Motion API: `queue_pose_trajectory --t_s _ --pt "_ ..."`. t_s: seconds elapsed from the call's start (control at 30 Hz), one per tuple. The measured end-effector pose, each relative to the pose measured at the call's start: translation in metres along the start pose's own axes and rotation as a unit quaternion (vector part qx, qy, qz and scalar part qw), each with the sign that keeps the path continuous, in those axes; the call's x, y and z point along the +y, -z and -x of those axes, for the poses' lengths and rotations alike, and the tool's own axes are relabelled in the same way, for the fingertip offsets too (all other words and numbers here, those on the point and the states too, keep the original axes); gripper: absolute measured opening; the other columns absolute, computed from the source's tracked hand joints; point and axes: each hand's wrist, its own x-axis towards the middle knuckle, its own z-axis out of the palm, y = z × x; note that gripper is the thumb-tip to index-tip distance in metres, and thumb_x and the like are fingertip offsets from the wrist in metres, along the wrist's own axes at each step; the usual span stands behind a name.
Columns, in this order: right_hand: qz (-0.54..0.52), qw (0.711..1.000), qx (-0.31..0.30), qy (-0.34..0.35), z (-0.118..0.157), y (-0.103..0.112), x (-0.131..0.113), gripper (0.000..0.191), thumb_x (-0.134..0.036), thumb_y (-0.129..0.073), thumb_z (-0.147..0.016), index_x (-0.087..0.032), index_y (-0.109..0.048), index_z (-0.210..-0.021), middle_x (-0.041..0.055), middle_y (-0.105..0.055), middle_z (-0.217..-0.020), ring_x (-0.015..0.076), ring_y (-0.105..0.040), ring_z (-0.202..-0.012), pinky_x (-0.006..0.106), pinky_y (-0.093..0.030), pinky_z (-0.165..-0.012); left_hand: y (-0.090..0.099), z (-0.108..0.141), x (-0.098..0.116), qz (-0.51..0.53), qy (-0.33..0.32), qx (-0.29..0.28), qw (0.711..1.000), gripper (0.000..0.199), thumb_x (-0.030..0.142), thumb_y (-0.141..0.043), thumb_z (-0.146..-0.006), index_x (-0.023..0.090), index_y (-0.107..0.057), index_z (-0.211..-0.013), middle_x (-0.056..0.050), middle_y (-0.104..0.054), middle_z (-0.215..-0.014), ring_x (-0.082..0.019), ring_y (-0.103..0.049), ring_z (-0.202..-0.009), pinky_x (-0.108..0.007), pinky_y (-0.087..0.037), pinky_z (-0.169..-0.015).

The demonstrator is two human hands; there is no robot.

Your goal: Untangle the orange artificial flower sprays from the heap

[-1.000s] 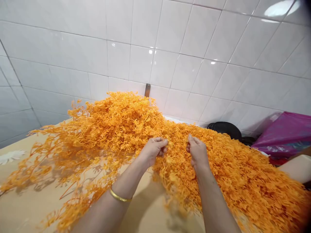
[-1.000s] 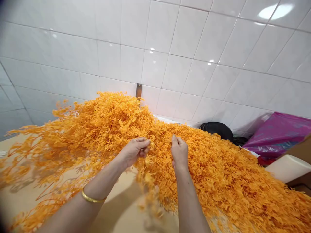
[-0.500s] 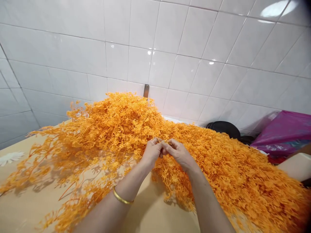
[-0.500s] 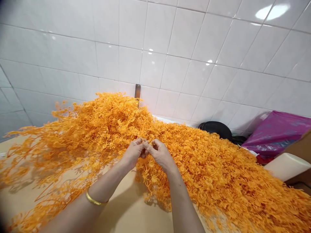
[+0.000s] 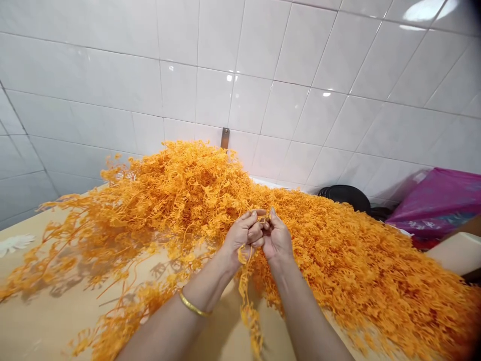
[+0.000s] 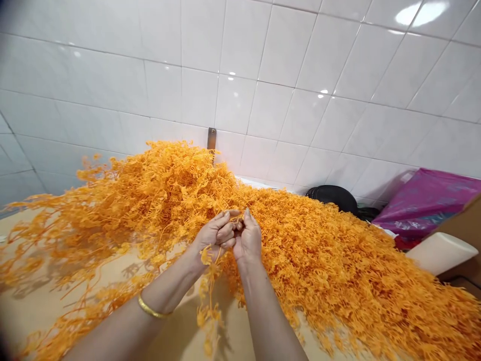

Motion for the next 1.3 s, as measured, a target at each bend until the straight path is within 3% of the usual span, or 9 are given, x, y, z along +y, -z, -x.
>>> queue_pose_trajectory --t_s 0.13,0.23,0.33,0.47,0.67,0.9,1.07,1.17,1.3 --pt "-0.002 0.996 0.092 0.006 -0.021 0.034 -0.030 0.026 -0.029 -0.044 -0.073 -0.020 -0.030 -0.053 -0.0104 -0.025 -0.036 0.0054 -0.032 -0.034 0.027 -0.047 -0.055 -0.002 0.003 0.010 -0.016 -0.068 0.014 0.997 0.018 0.029 -0.047 -0.078 0.015 -0.053 -0.086 0.011 -0.023 -0.032 -0.003 -0.014 -0.030 -0.016 -0.016 -0.034" --pt "0.015 0.990 0.131 0.044 -0.027 0.050 -0.049 0.017 -0.026 -0.049 -0.067 -0.020 -0.037 -0.058 -0.0089 -0.038 -0.044 0.0064 -0.042 -0.042 0.028 -0.046 -0.058 0.001 0.002 0.013 -0.072 -0.094 0.068 0.991 0.019 0.029 -0.052 -0.074 0.014 -0.054 -0.085 0.009 -0.033 -0.035 -0.003 -0.021 -0.031 -0.017 -0.021 -0.036" --pt "0.153 0.978 0.118 0.077 -0.023 0.046 -0.050 0.014 -0.020 -0.056 -0.057 -0.021 -0.052 -0.071 -0.0037 -0.054 -0.066 0.0102 -0.051 -0.060 0.026 -0.043 -0.059 0.006 0.000 0.009 -0.131 -0.065 0.111 0.983 0.021 0.026 -0.055 -0.070 0.012 -0.056 -0.085 0.004 -0.047 -0.045 -0.004 -0.035 -0.037 -0.018 -0.028 -0.041" --pt "0.373 0.920 0.010 0.121 -0.013 0.032 -0.043 0.018 -0.028 -0.056 -0.063 -0.019 -0.061 -0.078 0.0033 -0.059 -0.088 0.0162 -0.051 -0.082 0.028 -0.038 -0.070 0.009 -0.003 0.006 -0.202 -0.059 0.123 0.970 0.014 0.017 -0.060 -0.062 0.010 -0.062 -0.074 -0.001 -0.054 -0.054 -0.006 -0.046 -0.048 -0.020 -0.036 -0.051" --pt "0.475 0.837 -0.264 0.062 0.004 0.024 -0.051 0.019 -0.035 -0.057 -0.064 -0.018 -0.064 -0.067 0.0004 -0.060 -0.066 0.0157 -0.051 -0.066 0.026 -0.036 -0.060 0.005 0.000 0.013 -0.178 -0.064 0.124 0.974 0.013 0.016 -0.060 -0.060 0.010 -0.063 -0.072 -0.002 -0.056 -0.059 -0.008 -0.051 -0.055 -0.023 -0.040 -0.060" --pt "0.519 0.779 -0.349 -0.034 0.010 0.018 -0.027 0.016 -0.028 -0.060 -0.056 -0.016 -0.054 -0.048 -0.0041 -0.048 -0.047 0.0097 -0.039 -0.048 0.022 -0.026 -0.046 0.002 0.001 0.010 -0.157 -0.086 0.101 0.979 0.015 0.016 -0.058 -0.063 0.010 -0.062 -0.076 -0.003 -0.057 -0.063 -0.009 -0.053 -0.059 -0.025 -0.041 -0.066" --pt "0.485 0.805 -0.338 -0.043 0.008 0.017 -0.025 0.018 -0.026 -0.052 -0.063 -0.016 -0.049 -0.049 -0.0048 -0.042 -0.047 0.0077 -0.033 -0.047 0.022 -0.024 -0.047 -0.001 0.001 0.012 -0.250 -0.147 0.123 0.949 0.019 0.015 -0.057 -0.064 0.014 -0.061 -0.082 -0.006 -0.059 -0.092 -0.013 -0.054 -0.082 -0.025 -0.039 -0.077" --pt "0.396 0.863 -0.311 -0.051 0.006 0.020 -0.036 0.023 -0.033 -0.055 -0.065 -0.015 -0.049 -0.051 -0.0047 -0.043 -0.049 0.0075 -0.036 -0.050 0.022 -0.027 -0.050 -0.010 0.005 0.017 -0.314 -0.192 0.149 0.918 0.038 0.017 -0.059 -0.064 0.016 -0.055 -0.101 -0.007 -0.053 -0.108 -0.015 -0.048 -0.098 -0.024 -0.037 -0.082" --pt "0.278 0.935 -0.211 -0.067 0.002 0.026 -0.052 0.029 -0.039 -0.063 -0.058 -0.015 -0.048 -0.052 -0.0048 -0.044 -0.052 0.0059 -0.037 -0.048 0.020 -0.030 -0.047 -0.020 0.014 0.025 -0.422 -0.228 0.146 0.865 0.053 0.028 -0.061 -0.064 0.017 -0.047 -0.114 -0.010 -0.050 -0.111 -0.019 -0.045 -0.103 -0.027 -0.036 -0.084"
